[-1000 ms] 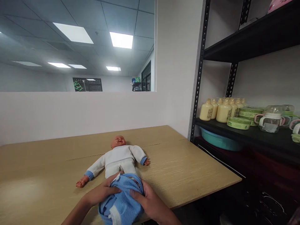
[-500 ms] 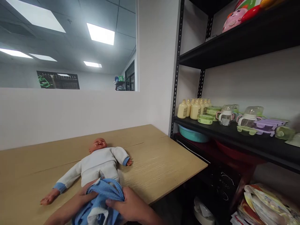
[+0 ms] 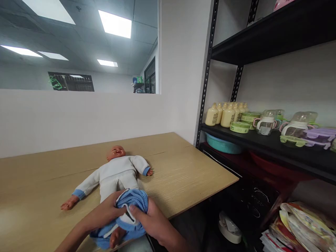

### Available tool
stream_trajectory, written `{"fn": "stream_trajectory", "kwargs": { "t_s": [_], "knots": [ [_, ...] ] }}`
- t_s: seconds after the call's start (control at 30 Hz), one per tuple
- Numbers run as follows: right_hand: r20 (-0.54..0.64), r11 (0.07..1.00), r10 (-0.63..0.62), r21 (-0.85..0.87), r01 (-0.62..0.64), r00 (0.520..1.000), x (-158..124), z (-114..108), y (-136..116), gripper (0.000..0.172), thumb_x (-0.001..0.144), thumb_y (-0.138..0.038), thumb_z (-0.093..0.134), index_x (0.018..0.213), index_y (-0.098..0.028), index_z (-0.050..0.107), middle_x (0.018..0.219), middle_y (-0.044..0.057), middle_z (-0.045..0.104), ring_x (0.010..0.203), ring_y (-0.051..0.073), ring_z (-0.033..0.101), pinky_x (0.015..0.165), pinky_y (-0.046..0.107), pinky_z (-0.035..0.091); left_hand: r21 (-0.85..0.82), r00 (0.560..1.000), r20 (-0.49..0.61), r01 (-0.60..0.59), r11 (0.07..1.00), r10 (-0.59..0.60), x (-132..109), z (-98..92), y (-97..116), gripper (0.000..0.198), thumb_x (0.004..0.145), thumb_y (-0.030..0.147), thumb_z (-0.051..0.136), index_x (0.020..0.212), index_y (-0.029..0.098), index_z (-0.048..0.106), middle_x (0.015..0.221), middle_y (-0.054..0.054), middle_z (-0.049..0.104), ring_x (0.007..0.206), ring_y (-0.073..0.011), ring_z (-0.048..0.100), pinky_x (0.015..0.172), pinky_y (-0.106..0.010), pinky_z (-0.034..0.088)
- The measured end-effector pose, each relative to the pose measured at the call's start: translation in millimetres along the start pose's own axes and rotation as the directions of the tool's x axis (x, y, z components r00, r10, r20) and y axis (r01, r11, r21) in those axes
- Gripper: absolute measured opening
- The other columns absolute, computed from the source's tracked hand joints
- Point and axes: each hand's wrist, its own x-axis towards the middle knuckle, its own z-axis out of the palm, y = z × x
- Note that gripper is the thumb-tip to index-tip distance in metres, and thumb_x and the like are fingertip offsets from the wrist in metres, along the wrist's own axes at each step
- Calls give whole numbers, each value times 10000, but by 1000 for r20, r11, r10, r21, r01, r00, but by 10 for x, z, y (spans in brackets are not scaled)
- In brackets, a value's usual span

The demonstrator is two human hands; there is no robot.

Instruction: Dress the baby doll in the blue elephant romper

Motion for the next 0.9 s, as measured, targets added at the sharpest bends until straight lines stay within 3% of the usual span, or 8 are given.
{"fn": "stream_trajectory", "kwargs": {
  "t_s": [0.13, 0.27, 0.43, 0.63, 0.8, 0.9],
  "knots": [
    [-92, 963, -77, -267, 50, 993, -101, -62, 40, 619, 827, -364, 771, 1393, -186, 592, 1426, 129, 685, 1341, 305, 625, 1186, 463, 437, 233, 985, -168, 68, 970, -28, 37, 213, -59, 666, 758, 282, 596, 1407, 132, 573, 1370, -179, 712, 1262, -379, 637, 1092, -483, 473],
    [-191, 885, -95, -465, -5, 977, -138, -138, 269, 538, 884, -296, 630, 1410, -198, 573, 1379, 133, 702, 1331, 309, 622, 1173, 480, 443, 417, 993, -114, 17, 909, 33, 26, 350, -46, 574, 801, 274, 551, 1356, 137, 500, 1294, -195, 733, 1184, -387, 666, 1054, -512, 443],
    [-262, 725, -114, -682, -100, 958, -196, -177, 416, 542, 950, -349, 563, 1466, -185, 580, 1359, 187, 696, 1392, 391, 564, 1187, 542, 418, 469, 991, -77, -57, 881, 106, 29, 383, -24, 532, 833, 312, 542, 1334, 160, 451, 1409, -223, 664, 1291, -408, 619, 1074, -535, 396],
    [-97, 760, -215, -641, 104, 972, -125, -200, 355, 443, 999, -331, 507, 1417, -238, 616, 1423, 132, 666, 1369, 314, 586, 1192, 486, 426, 302, 995, -93, -15, 953, 45, 18, 282, -89, 558, 824, 314, 536, 1359, 155, 512, 1267, -180, 714, 1187, -394, 636, 1025, -494, 450],
    [-111, 825, -231, -549, 134, 967, -7, -156, 479, 411, 961, -291, 569, 1368, -234, 590, 1311, 128, 695, 1257, 302, 638, 1106, 481, 488, 12, 992, -55, -110, 994, 110, -13, 158, -207, 532, 771, 207, 542, 1302, 196, 528, 1294, -113, 654, 1202, -302, 607, 1065, -415, 451],
    [-94, 805, -341, -544, 239, 935, 38, -111, 544, 395, 863, -134, 579, 1244, -236, 595, 1191, 94, 673, 1160, 274, 648, 1036, 437, 519, -142, 985, -4, -171, 975, 172, -37, 91, -245, 561, 790, 184, 606, 1337, 224, 490, 1344, -91, 587, 1294, -274, 555, 1120, -387, 421]
  ]
}}
